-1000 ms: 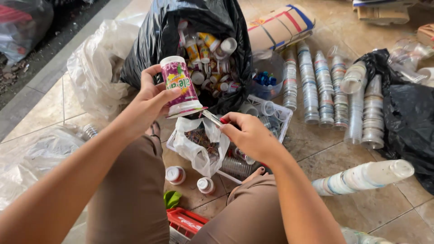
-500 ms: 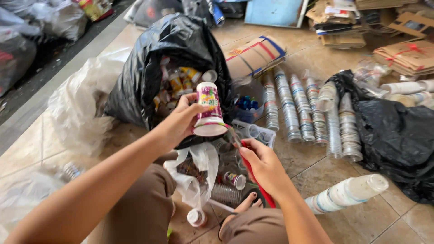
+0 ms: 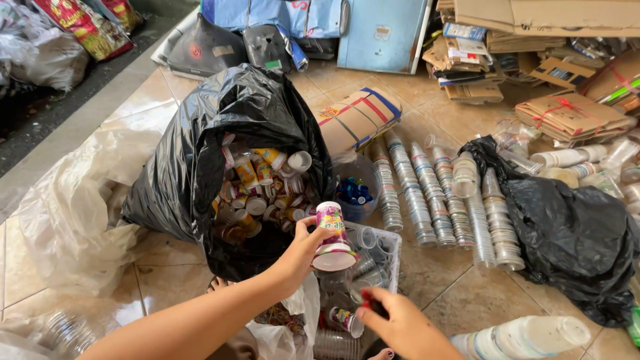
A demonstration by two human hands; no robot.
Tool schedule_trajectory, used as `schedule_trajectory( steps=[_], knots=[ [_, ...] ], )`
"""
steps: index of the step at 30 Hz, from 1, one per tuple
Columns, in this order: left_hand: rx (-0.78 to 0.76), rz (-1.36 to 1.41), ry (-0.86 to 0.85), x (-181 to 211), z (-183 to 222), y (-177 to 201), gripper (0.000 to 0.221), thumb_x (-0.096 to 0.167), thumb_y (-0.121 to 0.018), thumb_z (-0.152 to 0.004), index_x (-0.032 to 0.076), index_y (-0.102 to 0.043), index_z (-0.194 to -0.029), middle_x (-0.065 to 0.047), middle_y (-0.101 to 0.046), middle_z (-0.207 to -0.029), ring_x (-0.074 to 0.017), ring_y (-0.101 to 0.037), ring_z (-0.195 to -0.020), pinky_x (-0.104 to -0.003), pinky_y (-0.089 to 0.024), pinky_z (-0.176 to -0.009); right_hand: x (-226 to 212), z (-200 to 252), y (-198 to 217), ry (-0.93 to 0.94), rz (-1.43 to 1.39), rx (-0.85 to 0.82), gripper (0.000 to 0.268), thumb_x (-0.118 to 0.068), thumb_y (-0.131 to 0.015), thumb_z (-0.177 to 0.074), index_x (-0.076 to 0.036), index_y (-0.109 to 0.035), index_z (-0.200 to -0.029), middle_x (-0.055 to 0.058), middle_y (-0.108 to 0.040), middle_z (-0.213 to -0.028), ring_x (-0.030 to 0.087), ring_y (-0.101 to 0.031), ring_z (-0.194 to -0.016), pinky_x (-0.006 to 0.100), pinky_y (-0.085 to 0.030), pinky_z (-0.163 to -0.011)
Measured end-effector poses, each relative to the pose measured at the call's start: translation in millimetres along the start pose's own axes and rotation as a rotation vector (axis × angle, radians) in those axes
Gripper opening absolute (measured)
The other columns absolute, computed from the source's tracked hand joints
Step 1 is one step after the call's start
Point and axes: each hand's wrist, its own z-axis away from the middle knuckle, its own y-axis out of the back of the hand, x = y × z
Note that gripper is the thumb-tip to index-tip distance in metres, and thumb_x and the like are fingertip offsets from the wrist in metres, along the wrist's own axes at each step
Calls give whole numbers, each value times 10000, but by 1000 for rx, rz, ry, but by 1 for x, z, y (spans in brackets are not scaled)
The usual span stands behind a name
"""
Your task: The person sits on the floor and uses a red utility knife to cut the bottom off a plastic cup. They repeat this action on multiple cups, placing the cut pieces into a white crate.
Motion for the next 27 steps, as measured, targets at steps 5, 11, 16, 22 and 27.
schedule_trajectory(
  steps=[5,11,16,22,27],
  knots=[
    [65,197,16,15,11,-3,566,258,-620,-854,86,-367,-1331,-161,-607,-1235,-223,-620,-1040,-340,-484,-895,-17,-8,7,-158,-620,1,425,-166,-668,-940,-14,-725,-1333,73,-526,-553,128,-369,-409,282,-313,-373],
    [26,260,2,19,31,2,530,202,-594,-854,79,-378,-1322,-191,-613,-1233,-278,-638,-1047,-377,-495,-910,-24,-5,10,-144,-870,-102,451,-136,-577,-972,-6,-696,-1387,109,-467,-523,175,-351,-398,320,-298,-397],
    [29,282,-51,24,39,16,501,187,-590,-861,54,-372,-1292,-203,-596,-1186,-274,-630,-1004,-377,-514,-903,-33,-3,5,-21,-890,-125,474,-128,-569,-958,14,-664,-1401,137,-524,-528,192,-402,-387,342,-336,-394],
    [166,322,56,24,48,28,501,270,-557,-893,79,-405,-1331,-178,-612,-1244,-244,-629,-1052,-367,-506,-879,-50,4,-15,-182,-788,-216,480,-200,-551,-992,0,-689,-1405,118,-515,-654,156,-402,-427,292,-295,-397],
    [160,397,21,32,55,28,472,238,-550,-896,57,-378,-1296,-186,-577,-1238,-245,-602,-1074,-375,-475,-969,-49,-8,-15,-55,-784,-168,458,-215,-508,-995,47,-682,-1329,150,-538,-603,212,-482,-454,363,-445,-365]
  ],
)
